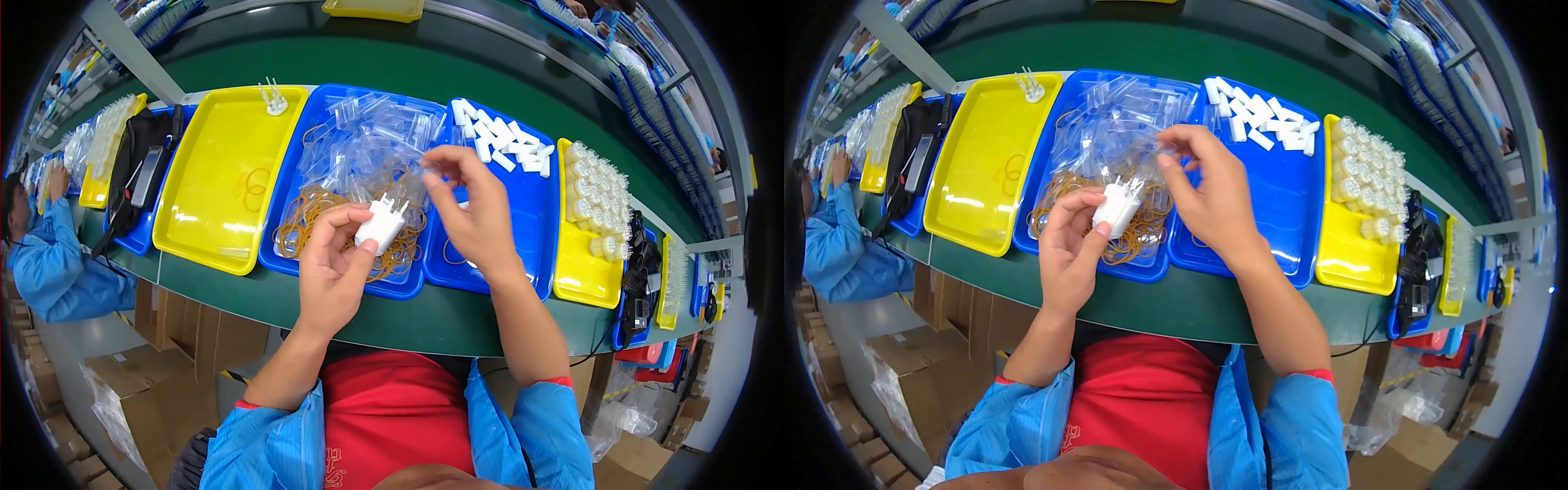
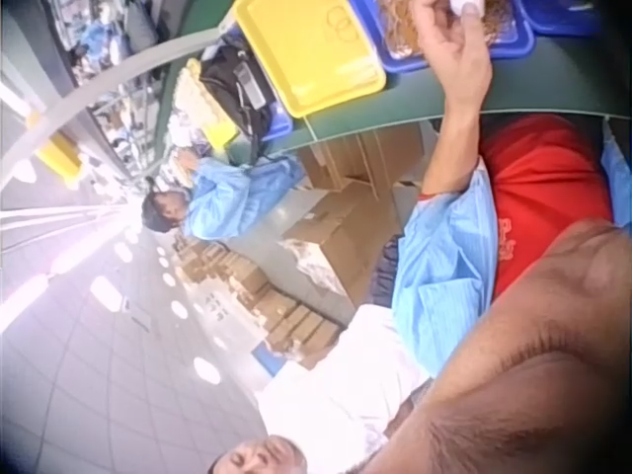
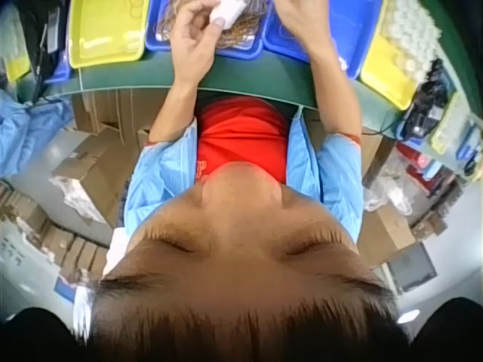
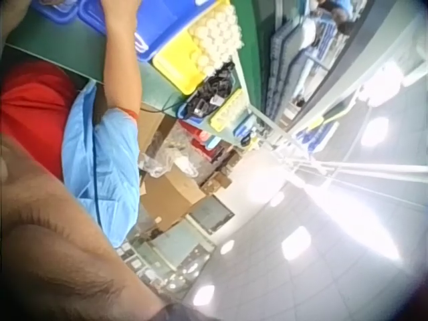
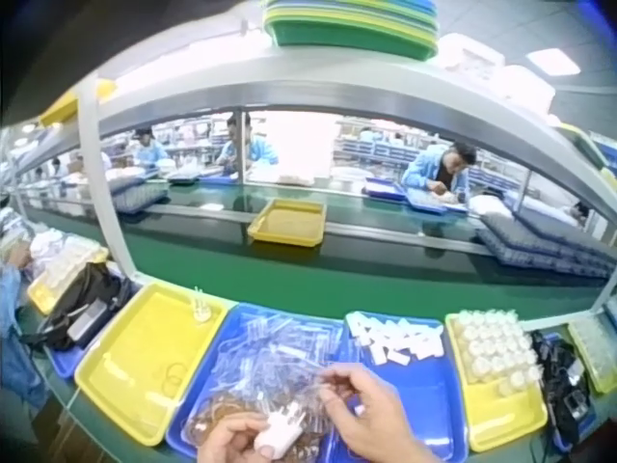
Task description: The person assembles connector components by picking up plastic sleeves from a tray and fitting them onto the pins of a connector base by hand.
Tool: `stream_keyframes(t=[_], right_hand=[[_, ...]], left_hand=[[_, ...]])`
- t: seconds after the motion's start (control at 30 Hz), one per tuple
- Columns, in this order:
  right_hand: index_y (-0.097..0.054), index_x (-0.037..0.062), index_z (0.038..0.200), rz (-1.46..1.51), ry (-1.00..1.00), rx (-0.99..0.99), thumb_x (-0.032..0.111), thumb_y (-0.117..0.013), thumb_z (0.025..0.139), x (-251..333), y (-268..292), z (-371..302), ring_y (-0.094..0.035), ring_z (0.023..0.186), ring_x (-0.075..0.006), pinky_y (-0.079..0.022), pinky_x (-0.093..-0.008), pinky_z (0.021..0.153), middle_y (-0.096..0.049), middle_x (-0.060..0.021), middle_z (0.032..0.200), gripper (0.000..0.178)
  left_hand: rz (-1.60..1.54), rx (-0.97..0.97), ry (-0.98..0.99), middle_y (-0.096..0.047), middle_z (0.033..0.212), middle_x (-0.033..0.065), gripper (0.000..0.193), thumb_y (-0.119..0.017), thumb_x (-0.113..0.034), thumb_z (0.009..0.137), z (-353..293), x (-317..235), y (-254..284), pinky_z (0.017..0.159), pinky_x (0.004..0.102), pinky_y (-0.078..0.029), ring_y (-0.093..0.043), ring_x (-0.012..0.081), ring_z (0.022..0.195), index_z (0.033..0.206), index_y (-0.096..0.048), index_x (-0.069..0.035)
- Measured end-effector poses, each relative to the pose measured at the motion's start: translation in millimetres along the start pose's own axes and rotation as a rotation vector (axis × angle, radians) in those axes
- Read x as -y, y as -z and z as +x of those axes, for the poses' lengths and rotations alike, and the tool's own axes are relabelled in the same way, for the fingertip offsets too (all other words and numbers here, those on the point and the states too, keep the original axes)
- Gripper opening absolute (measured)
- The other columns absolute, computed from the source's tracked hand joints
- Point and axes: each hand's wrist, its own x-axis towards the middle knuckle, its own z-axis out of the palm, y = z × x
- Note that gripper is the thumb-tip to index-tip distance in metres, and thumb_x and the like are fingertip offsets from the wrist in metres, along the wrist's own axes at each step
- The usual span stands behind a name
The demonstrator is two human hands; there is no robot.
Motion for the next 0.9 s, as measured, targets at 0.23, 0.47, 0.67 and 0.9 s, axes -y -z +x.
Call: stream_keyframes(t=[0.23, 0.47, 0.67, 0.9], right_hand=[[-0.063, -0.0033, 0.137, 0.777, -0.326, -0.080, -0.002, -0.068, 0.109, -0.4, 20.8, -38.7, -0.077, 0.107, -0.0197, -0.061, -0.0317, 0.095, -0.073, -0.0128, 0.125, 0.029], [-0.063, -0.0025, 0.138, 0.872, -0.342, -0.097, -0.002, -0.071, 0.108, -11.6, 24.2, -48.9, -0.077, 0.108, -0.0208, -0.061, -0.0329, 0.095, -0.074, -0.0138, 0.126, 0.032], [-0.066, -0.0025, 0.134, 0.932, -0.381, -0.079, 0.000, -0.072, 0.107, -15.8, 24.8, -52.0, -0.077, 0.108, -0.0216, -0.061, -0.0353, 0.098, -0.077, -0.0161, 0.128, 0.028], [-0.068, -0.0023, 0.133, 0.866, -0.349, -0.109, 0.004, -0.072, 0.109, -16.6, 24.0, -54.0, -0.076, 0.098, -0.0196, -0.061, -0.0322, 0.087, -0.078, -0.0148, 0.118, 0.025]], left_hand=[[0.081, 0.072, -0.051, -0.055, 0.146, 0.0140, 0.034, -0.064, 0.012, 0.104, 2.0, 6.0, -3.1, 0.114, 0.0384, -0.057, -0.061, 0.0241, 0.139, 0.136, -0.064, 0.001], [0.177, 0.121, -0.109, -0.055, 0.145, 0.0151, 0.033, -0.066, 0.010, 0.103, 4.2, 2.5, -9.1, 0.110, 0.0369, -0.058, -0.063, 0.0233, 0.135, 0.134, -0.067, 0.001], [0.243, 0.147, -0.144, -0.057, 0.145, 0.0161, 0.033, -0.066, 0.011, 0.102, 4.9, 3.8, -10.1, 0.107, 0.0364, -0.059, -0.065, 0.0229, 0.131, 0.134, -0.068, 0.002], [0.269, 0.140, -0.144, -0.057, 0.144, 0.0166, 0.033, -0.065, 0.011, 0.101, 6.0, 3.5, -12.3, 0.107, 0.0363, -0.058, -0.066, 0.0234, 0.129, 0.133, -0.069, 0.002]])
